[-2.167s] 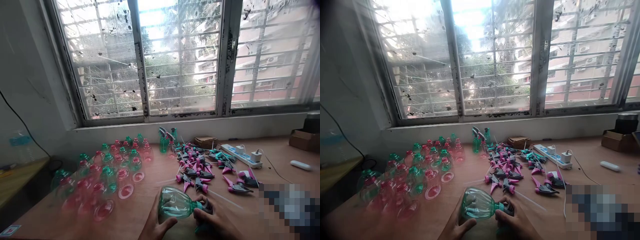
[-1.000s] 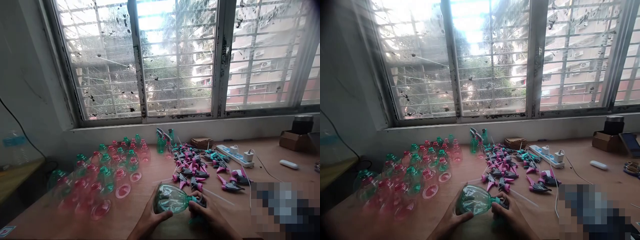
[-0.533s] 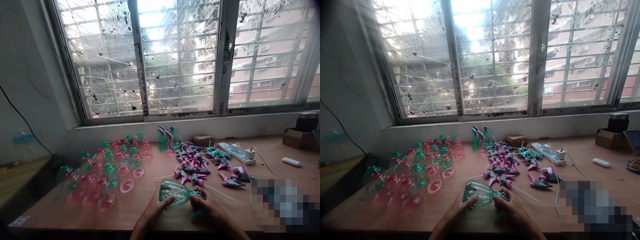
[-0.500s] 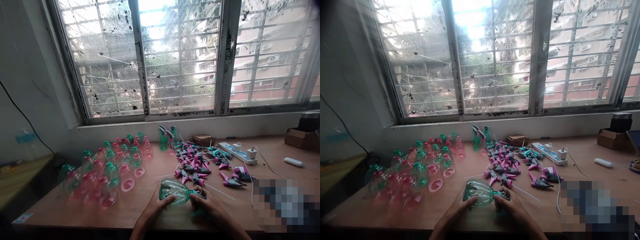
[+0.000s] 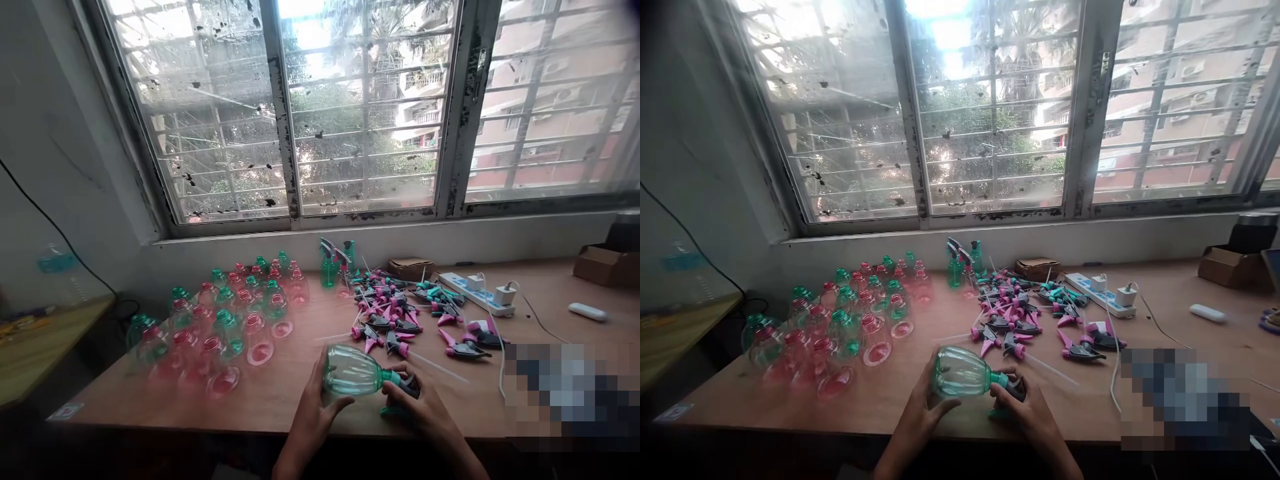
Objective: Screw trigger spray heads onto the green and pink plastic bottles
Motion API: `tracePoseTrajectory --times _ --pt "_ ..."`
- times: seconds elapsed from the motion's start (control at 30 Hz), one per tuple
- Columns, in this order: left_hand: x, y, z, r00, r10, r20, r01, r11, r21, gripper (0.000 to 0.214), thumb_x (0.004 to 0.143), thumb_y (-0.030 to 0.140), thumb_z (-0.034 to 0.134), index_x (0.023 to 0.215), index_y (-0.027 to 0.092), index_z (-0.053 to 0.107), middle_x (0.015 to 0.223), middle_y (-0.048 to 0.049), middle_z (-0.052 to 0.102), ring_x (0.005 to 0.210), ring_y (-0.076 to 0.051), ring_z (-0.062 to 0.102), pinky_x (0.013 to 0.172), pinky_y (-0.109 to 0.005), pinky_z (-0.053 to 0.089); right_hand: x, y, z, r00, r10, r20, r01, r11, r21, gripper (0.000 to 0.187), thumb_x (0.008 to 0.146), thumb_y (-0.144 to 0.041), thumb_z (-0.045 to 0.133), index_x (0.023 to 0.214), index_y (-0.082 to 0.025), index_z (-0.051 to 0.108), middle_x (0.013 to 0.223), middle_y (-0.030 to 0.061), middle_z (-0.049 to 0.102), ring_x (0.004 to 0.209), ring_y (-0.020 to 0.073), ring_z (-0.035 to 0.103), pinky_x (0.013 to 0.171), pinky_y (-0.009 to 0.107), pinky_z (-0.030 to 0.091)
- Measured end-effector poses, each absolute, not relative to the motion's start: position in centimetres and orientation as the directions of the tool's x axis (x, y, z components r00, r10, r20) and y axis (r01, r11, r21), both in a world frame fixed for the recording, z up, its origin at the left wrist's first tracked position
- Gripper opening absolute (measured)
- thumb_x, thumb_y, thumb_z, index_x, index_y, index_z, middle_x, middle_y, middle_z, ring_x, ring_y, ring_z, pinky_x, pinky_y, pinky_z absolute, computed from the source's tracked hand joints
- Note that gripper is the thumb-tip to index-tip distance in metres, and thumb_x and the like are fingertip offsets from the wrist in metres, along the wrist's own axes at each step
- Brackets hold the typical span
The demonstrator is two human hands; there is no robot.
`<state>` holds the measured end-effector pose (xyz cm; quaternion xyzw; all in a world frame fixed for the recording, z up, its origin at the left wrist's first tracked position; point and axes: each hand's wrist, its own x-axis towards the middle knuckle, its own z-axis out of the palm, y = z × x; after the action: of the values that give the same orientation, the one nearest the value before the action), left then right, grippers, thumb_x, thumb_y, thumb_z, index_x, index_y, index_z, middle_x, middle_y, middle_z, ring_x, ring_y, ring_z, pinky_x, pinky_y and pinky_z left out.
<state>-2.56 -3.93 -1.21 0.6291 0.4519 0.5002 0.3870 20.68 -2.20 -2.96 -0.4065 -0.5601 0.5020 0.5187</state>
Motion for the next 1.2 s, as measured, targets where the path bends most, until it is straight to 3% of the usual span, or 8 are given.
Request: tracePoseTrajectory --times 0.13,0.27,0.47,0.7,0.83,1.03,1.13,1.2 --pt "-2.0 -5.1 -2.4 0.005 0.938 0.346 0.331 -0.329 0.884 0.077 0.082 0.035 0.074 0.149 0.028 0.037 0.152 -0.0077 0.046 0.144 -0.032 0.035 0.119 -0.044 0.026 21.0 -2.3 -3.1 -0.149 0.970 0.190 -0.061 0.182 -0.981 0.035 0.080 -0.046 0.075 0.097 -0.018 0.063 0.067 -0.0004 0.071 0.063 0.0202 0.067 0.061 0.033 0.054" --pt "-2.0 -5.2 -2.3 0.037 0.932 0.360 0.393 -0.344 0.853 0.071 0.081 0.042 0.074 0.143 0.022 0.046 0.145 -0.0122 0.053 0.141 -0.034 0.039 0.118 -0.045 0.028 21.1 -2.2 -3.1 -0.177 0.966 0.189 -0.063 0.180 -0.982 0.034 0.081 -0.046 0.074 0.096 -0.018 0.062 0.065 -0.0011 0.071 0.061 0.0191 0.066 0.061 0.032 0.053" --pt "-2.7 -4.5 -2.0 0.010 0.926 0.377 0.345 -0.357 0.868 0.051 0.091 0.040 0.062 0.139 0.028 0.052 0.151 -0.0063 0.045 0.144 -0.030 0.035 0.120 -0.042 0.025 20.9 -2.2 -3.1 -0.187 0.971 0.147 -0.093 0.131 -0.987 0.036 0.079 -0.049 0.075 0.091 -0.018 0.062 0.063 -0.0008 0.070 0.060 0.0198 0.067 0.061 0.033 0.053" --pt "-2.5 -4.9 -1.9 -0.017 0.943 0.333 0.306 -0.312 0.899 0.046 0.083 0.039 0.071 0.126 0.024 0.061 0.127 -0.0090 0.068 0.125 -0.031 0.058 0.108 -0.042 0.043 20.9 -2.0 -3.5 -0.190 0.968 0.166 -0.095 0.150 -0.984 0.037 0.078 -0.051 0.075 0.087 -0.018 0.061 0.066 0.0015 0.072 0.058 0.0195 0.066 0.057 0.032 0.053" --pt "-2.4 -5.0 -1.9 -0.010 0.965 0.263 0.182 -0.257 0.949 0.034 0.090 0.045 0.061 0.112 0.020 0.064 0.117 -0.0125 0.073 0.113 -0.031 0.067 0.096 -0.041 0.053 20.9 -2.2 -3.4 -0.217 0.963 0.162 -0.108 0.141 -0.984 0.035 0.079 -0.050 0.075 0.084 -0.018 0.061 0.064 0.0021 0.073 0.057 0.0194 0.066 0.056 0.031 0.053" --pt "-2.7 -4.7 -1.9 -0.051 0.911 0.409 0.234 -0.388 0.892 0.043 0.085 0.034 0.069 0.127 0.026 0.060 0.137 -0.0075 0.062 0.132 -0.029 0.053 0.113 -0.043 0.039 21.1 -2.0 -3.3 -0.189 0.971 0.148 -0.119 0.127 -0.985 0.035 0.079 -0.049 0.075 0.088 -0.019 0.061 0.070 0.0021 0.074 0.061 0.0203 0.068 0.059 0.031 0.054" --pt "-2.4 -4.3 -1.0 -0.016 0.945 0.327 0.170 -0.319 0.932 0.049 0.076 0.034 0.078 0.121 0.023 0.062 0.125 -0.0094 0.070 0.121 -0.031 0.063 0.108 -0.044 0.045 20.9 -1.7 -3.2 -0.173 0.973 0.153 -0.150 0.127 -0.981 0.036 0.079 -0.047 0.076 0.094 -0.019 0.060 0.066 -0.0006 0.072 0.061 0.0194 0.067 0.059 0.030 0.054" --pt "-2.1 -3.7 -0.4 0.006 0.963 0.271 0.107 -0.270 0.957 0.041 0.079 0.039 0.076 0.113 0.020 0.062 0.116 -0.0115 0.074 0.112 -0.031 0.068 0.098 -0.043 0.053 20.4 -1.4 -3.1 -0.159 0.975 0.157 -0.164 0.131 -0.978 0.035 0.079 -0.044 0.077 0.095 -0.019 0.060 0.065 -0.0018 0.071 0.060 0.0182 0.066 0.060 0.030 0.054"
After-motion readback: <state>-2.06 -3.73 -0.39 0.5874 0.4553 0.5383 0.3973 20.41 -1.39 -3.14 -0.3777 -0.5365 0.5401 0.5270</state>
